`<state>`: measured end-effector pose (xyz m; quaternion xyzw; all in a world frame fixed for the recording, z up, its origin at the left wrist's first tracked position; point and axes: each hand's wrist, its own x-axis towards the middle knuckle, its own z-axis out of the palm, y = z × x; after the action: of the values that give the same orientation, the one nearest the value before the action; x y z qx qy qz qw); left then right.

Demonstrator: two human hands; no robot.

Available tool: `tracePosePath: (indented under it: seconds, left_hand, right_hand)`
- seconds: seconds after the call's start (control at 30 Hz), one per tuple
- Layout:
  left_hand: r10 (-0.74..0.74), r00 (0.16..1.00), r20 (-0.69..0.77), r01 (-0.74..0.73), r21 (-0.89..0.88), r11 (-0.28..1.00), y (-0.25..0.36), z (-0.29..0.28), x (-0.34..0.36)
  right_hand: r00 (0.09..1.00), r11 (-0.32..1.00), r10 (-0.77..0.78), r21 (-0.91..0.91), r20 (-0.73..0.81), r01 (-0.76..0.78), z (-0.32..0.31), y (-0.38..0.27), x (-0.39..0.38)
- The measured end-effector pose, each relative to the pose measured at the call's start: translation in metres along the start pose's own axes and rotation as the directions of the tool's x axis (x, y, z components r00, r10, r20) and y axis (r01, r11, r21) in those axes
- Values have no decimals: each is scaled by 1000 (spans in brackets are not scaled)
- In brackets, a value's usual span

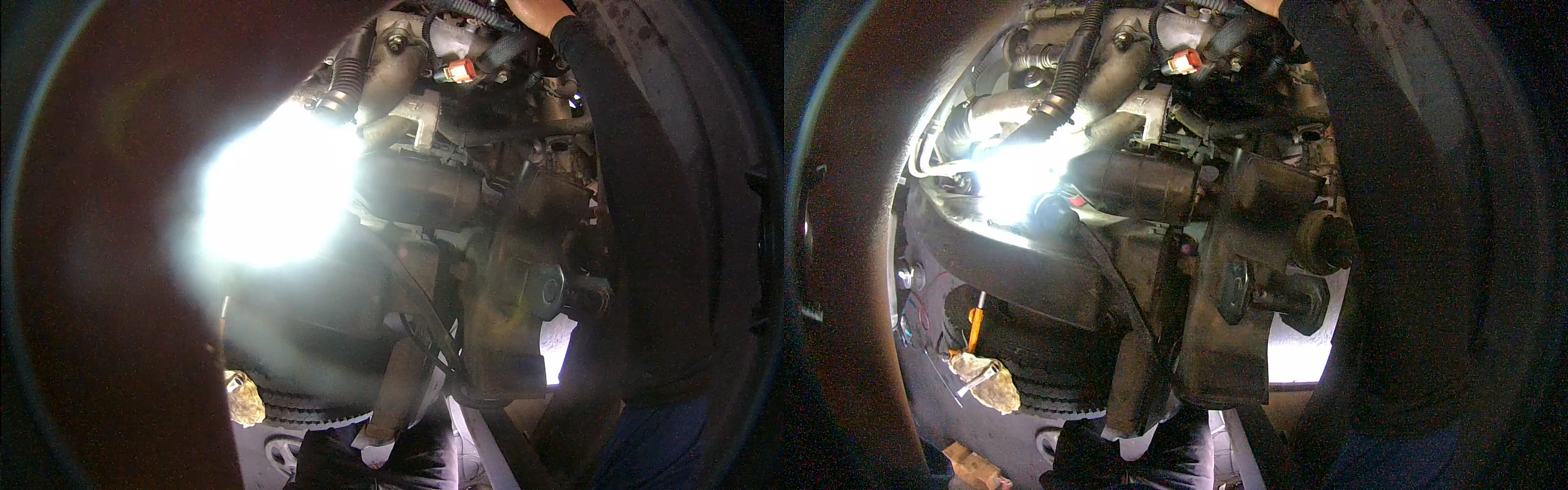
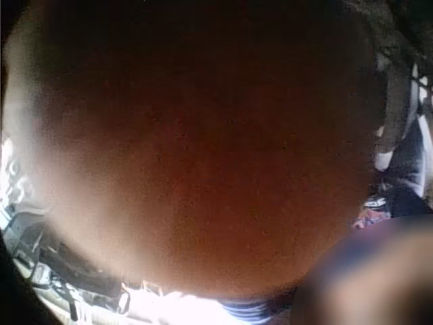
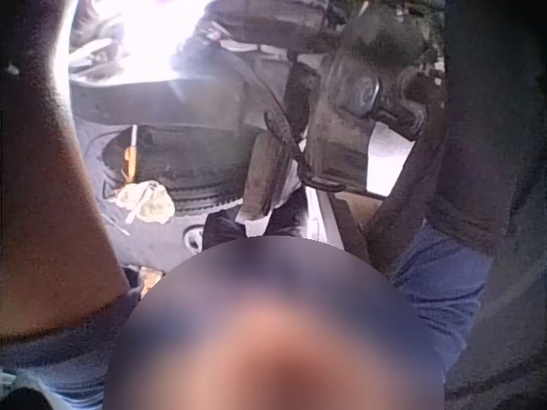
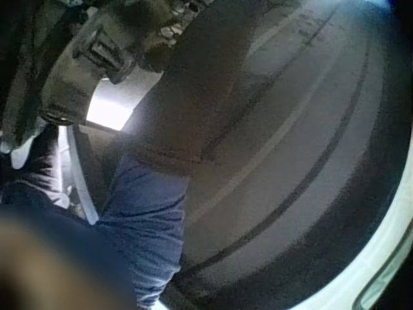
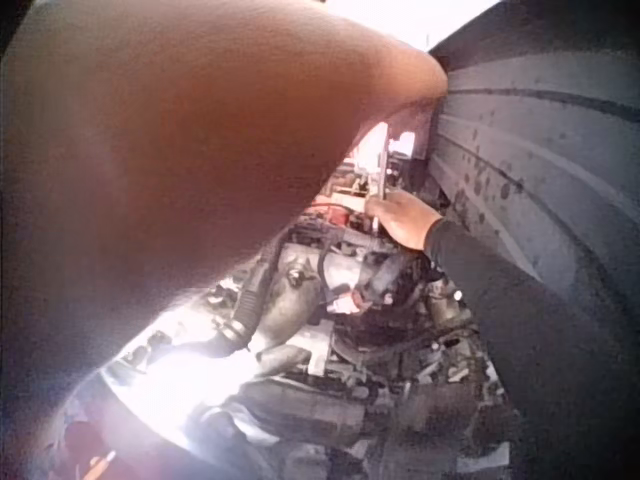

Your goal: The person works on a car engine with the hood open, using a ratchet and other hand tools to loosen and tighten bolts on the engine block. They also handle hoses and engine components, adjusting connections and removing parts.

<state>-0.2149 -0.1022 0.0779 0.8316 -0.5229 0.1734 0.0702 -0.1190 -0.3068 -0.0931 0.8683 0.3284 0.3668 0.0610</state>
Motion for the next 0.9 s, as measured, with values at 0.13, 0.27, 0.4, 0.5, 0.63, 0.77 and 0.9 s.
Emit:
tracePosePath:
  seconds: [0.13,0.27,0.4,0.5,0.63,0.77,0.9]
  left_hand:
    - [0,1000,-6,0,6,1000,6,4,0]
    - [-1,1000,-18,1,18,1000,10,5,2]
    - [-12,999,-41,13,22,1000,8,5,0]
    - [-22,997,-68,23,19,1000,6,6,-2]
    - [-34,995,-94,34,5,999,2,7,-5]
    - [-52,993,-109,51,-6,999,-7,7,7]
    - [-79,988,-129,80,-3,997,-27,7,33]
  right_hand:
    - [999,999,43,-19,33,-43,1,-1,0]
    - [987,990,94,-116,129,-79,0,-3,-1]
    - [995,987,60,-152,84,-47,-7,-16,0]
    - [998,987,-12,-161,59,22,-15,-25,3]
    - [900,911,347,133,264,-391,-19,-22,2]
    - [907,962,168,-267,387,-64,-10,-16,-4]
    - [896,927,373,-123,240,-354,-11,-35,-12]
